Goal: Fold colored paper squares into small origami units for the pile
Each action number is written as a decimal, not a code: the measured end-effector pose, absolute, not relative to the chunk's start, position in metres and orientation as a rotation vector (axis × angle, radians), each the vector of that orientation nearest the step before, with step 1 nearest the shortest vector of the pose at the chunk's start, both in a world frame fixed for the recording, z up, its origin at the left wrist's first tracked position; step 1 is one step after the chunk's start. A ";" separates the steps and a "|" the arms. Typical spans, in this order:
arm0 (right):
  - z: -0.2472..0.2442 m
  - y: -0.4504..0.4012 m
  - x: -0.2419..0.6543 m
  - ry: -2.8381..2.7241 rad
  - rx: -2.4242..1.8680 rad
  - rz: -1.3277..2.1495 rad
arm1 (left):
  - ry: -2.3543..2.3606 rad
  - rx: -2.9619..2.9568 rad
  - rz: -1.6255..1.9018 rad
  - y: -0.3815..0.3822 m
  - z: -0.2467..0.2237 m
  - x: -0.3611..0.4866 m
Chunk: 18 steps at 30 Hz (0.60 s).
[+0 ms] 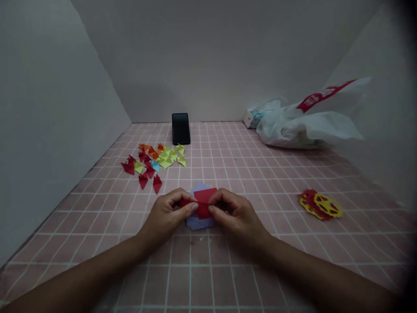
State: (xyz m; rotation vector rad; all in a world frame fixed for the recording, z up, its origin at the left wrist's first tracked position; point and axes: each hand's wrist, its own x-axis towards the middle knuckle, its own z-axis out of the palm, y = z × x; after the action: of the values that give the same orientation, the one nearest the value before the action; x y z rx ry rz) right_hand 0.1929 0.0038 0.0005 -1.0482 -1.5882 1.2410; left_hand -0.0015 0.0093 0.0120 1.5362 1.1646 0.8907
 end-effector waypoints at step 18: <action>-0.001 0.000 0.192 -1.824 -1.049 1.107 | 1.124 1.583 0.873 0.005 0.011 0.001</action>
State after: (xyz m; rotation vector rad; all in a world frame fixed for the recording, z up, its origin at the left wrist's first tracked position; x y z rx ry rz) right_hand 0.1924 0.0005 -0.0006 -1.0494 -1.8243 1.1075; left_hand 0.0005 0.0054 0.0109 1.5830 1.1244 0.8732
